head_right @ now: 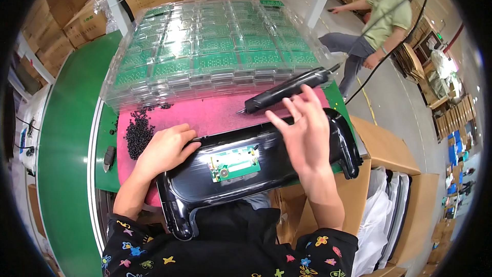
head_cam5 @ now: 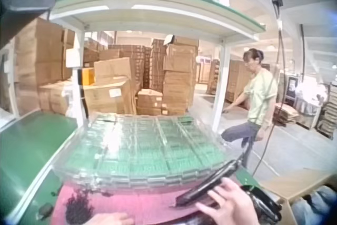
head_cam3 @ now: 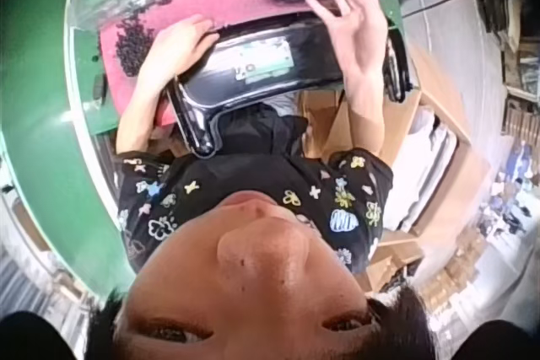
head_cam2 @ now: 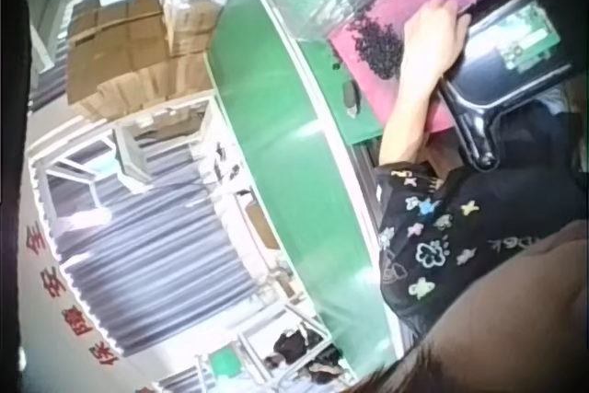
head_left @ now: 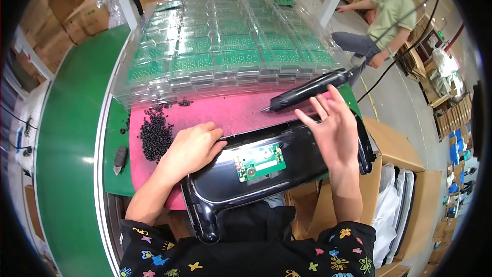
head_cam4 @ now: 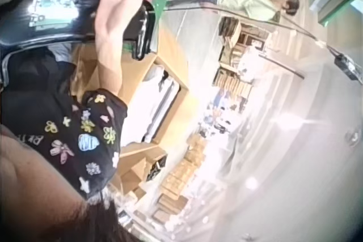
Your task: Assemble electronics by installing circuit boards into plastic housings and securing them with an electric screwdriver.
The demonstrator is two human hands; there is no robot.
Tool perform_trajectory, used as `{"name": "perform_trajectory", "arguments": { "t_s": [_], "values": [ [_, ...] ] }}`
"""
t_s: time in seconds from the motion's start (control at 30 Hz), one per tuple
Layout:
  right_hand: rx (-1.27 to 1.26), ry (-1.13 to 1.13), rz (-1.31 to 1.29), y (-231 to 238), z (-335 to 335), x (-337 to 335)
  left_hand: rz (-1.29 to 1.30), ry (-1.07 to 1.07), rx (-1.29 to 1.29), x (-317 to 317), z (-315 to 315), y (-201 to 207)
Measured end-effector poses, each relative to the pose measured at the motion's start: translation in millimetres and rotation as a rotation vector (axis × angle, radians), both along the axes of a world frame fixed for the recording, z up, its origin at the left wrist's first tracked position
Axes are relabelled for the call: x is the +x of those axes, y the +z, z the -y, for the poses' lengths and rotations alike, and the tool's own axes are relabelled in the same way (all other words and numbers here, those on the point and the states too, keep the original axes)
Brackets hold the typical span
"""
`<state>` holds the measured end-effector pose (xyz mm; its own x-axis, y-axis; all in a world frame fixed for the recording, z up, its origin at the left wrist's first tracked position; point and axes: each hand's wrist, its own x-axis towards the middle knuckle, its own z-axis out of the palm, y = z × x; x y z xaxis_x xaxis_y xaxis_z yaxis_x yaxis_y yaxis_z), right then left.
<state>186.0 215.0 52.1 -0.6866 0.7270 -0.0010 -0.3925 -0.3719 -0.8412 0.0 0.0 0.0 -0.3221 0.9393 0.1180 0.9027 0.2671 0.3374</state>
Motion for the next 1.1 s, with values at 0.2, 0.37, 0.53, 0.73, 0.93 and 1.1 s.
{"name": "perform_trajectory", "arguments": {
  "t_s": [0.2,0.37,0.53,0.73,0.93,1.1],
  "values": [
    [1.237,0.743,-0.056,82.8,63.8,-14.5,0.137,-0.007,0.066,5.7,12.7,20.2],
    [2.247,0.481,-0.092,122.9,138.0,-27.7,0.166,0.193,0.085,37.5,51.4,78.2],
    [2.233,0.82,-0.069,156.3,134.7,-21.4,0.225,1.258,0.721,61.0,123.4,47.0],
    [2.203,1.494,0.155,170.3,146.6,-35.5,0.503,1.352,1.11,78.1,156.5,16.4],
    [2.079,1.594,0.15,171.0,142.9,-43.1,0.79,1.338,1.631,27.9,256.0,12.9],
    [2.049,0.761,0.031,113.2,116.1,-20.0,0.985,1.123,1.879,9.8,305.5,-11.9]
  ]
}}
